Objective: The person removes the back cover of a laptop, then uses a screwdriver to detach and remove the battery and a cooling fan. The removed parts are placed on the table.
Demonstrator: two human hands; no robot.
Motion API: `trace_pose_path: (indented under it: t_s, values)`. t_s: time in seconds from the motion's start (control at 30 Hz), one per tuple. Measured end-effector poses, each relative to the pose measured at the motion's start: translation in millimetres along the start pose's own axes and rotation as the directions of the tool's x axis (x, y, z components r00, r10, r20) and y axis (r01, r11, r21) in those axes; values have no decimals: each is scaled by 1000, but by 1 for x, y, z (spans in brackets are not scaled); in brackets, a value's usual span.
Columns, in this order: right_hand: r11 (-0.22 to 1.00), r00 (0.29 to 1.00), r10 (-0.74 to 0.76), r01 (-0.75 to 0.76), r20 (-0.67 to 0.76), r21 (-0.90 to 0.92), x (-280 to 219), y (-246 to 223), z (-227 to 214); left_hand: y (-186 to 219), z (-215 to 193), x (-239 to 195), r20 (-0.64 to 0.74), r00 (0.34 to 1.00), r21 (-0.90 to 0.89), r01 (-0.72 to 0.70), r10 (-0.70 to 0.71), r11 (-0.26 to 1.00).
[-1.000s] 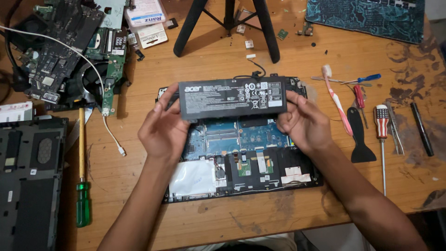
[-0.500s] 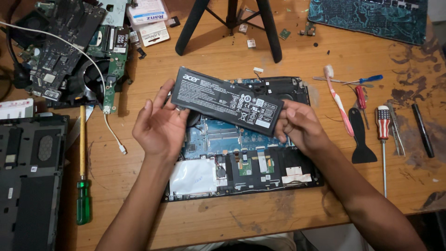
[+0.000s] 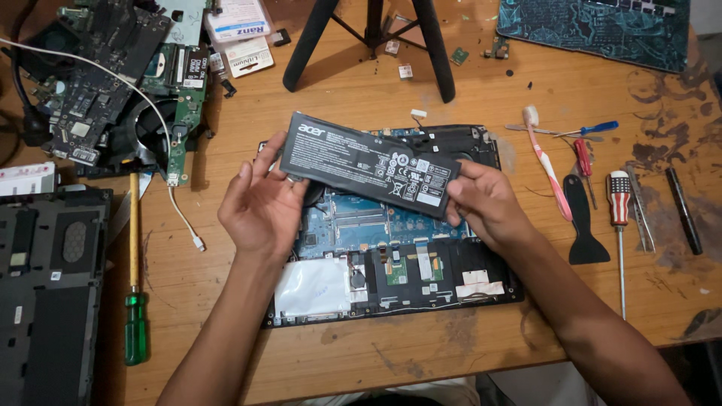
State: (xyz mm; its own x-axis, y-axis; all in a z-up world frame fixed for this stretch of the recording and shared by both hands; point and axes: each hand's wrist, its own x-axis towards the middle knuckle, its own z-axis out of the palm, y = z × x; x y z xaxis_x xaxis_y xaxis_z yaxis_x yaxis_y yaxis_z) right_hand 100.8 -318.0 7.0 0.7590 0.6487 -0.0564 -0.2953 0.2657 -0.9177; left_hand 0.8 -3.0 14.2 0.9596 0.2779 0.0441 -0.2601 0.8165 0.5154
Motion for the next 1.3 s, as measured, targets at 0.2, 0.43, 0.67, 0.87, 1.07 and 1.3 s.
trace_pose_path:
  t_s: [0.2, 0.43, 0.67, 0.87, 1.07, 1.3]
  values:
    - [1000, 993, 2, -3, -118, -6, -2, -3, 6, 2, -3, 5, 54, 998, 263, 12, -28, 965]
    - [1000, 988, -8, 10, -152, 10, 0, -7, 9, 19, -8, 10, -111, 936, 835, -95, 335, 542]
    - [997, 992, -34, 42, -125, 63, 1, -3, 1, 118, -33, -6, 93, 829, 761, 298, 551, -576]
    - [995, 993, -36, 46, -108, 85, 1, -2, -3, 132, -48, 3, -334, 855, 694, 508, 397, -511]
    - [995, 993, -33, 43, -112, 88, 1, -1, -3, 148, -57, 3, -494, 841, 730, 539, 221, -420]
    - [997, 991, -17, 26, -133, 70, 0, -3, 1, 143, -72, 4, -395, 851, 656, 524, 346, -542]
